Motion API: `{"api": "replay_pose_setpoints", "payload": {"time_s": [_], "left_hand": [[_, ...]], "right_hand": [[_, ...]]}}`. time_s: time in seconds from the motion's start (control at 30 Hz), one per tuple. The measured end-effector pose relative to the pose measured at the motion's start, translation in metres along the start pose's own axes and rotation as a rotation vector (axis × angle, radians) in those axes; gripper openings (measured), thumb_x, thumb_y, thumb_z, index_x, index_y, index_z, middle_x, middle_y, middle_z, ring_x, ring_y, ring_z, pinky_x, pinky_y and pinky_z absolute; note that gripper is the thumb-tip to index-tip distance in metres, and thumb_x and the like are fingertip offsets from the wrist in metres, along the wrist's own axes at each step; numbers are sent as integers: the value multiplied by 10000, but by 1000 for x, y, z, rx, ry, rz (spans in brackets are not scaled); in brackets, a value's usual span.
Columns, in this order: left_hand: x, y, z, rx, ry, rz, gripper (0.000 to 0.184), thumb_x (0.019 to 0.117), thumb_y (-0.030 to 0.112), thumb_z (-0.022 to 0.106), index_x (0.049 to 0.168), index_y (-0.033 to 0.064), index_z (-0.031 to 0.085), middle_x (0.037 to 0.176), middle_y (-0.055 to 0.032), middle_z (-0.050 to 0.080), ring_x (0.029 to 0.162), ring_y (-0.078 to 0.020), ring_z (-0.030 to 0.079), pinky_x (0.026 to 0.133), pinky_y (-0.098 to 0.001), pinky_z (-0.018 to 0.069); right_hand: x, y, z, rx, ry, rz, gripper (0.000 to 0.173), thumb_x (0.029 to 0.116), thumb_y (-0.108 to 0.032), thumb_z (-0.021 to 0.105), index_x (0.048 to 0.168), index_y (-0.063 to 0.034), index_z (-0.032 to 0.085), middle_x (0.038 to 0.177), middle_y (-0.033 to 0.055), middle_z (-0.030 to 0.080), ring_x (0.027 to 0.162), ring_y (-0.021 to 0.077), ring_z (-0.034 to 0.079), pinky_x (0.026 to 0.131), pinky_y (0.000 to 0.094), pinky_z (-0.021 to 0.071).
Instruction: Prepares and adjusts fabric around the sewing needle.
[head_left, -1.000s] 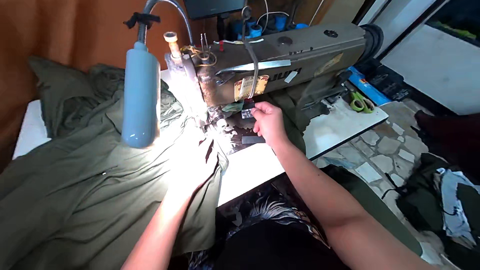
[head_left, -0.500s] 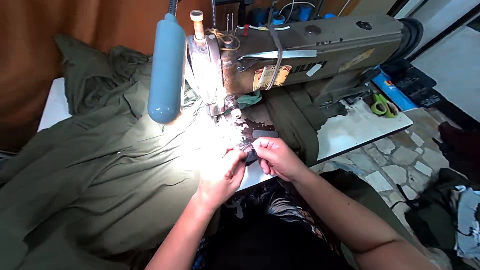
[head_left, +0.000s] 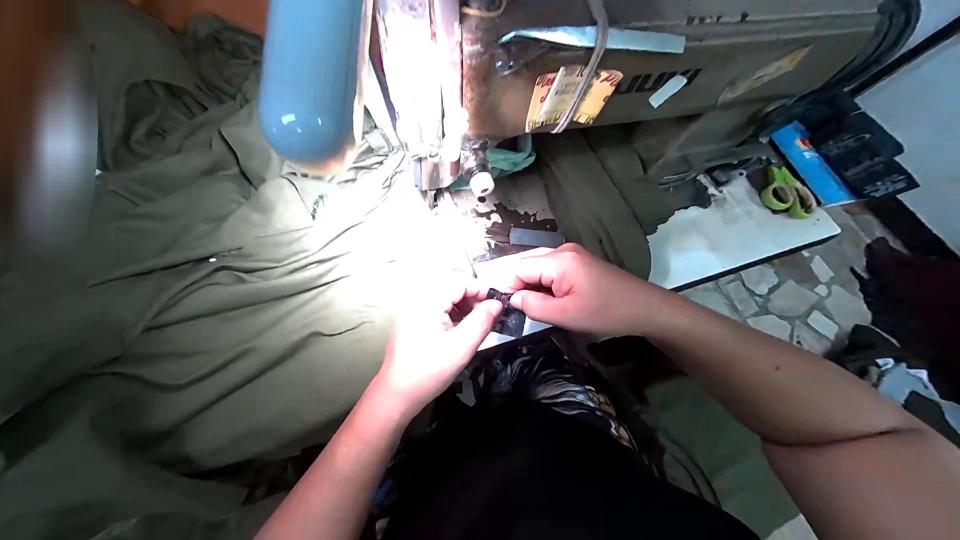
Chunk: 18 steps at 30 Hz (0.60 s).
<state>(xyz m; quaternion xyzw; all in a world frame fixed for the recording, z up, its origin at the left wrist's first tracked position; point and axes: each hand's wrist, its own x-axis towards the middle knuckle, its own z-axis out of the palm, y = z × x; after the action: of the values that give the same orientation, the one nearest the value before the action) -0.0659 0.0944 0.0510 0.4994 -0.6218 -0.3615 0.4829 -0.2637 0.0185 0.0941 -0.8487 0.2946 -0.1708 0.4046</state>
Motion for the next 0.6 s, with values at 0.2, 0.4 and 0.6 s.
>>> {"api": "replay_pose_setpoints", "payload": {"time_s": [0.2, 0.4, 0.6], "left_hand": [[-6, -2, 6, -273, 173, -166, 185, 938, 19, 610, 808, 142, 654, 682, 86, 627, 615, 5, 604, 597, -158, 530], [-6, -6, 1, -311, 137, -214, 173, 913, 10, 616, 819, 154, 639, 682, 90, 628, 608, 5, 602, 587, -144, 519], [-4, -7, 0, -242, 136, -229, 185, 910, 8, 636, 789, 147, 632, 650, 85, 612, 570, 11, 577, 549, -134, 494]], "right_hand": [[-10, 6, 43, 492, 292, 117, 20, 907, -61, 657, 912, -80, 662, 679, -79, 627, 525, -51, 545, 490, 111, 475], [-6, 8, 54, 555, 374, 138, 139, 929, -13, 639, 822, -93, 600, 592, -73, 567, 463, -44, 515, 446, 109, 455], [-4, 5, 50, 576, 350, 168, 170, 921, 8, 632, 796, -98, 586, 570, -68, 549, 447, -41, 501, 432, 108, 440]]}}
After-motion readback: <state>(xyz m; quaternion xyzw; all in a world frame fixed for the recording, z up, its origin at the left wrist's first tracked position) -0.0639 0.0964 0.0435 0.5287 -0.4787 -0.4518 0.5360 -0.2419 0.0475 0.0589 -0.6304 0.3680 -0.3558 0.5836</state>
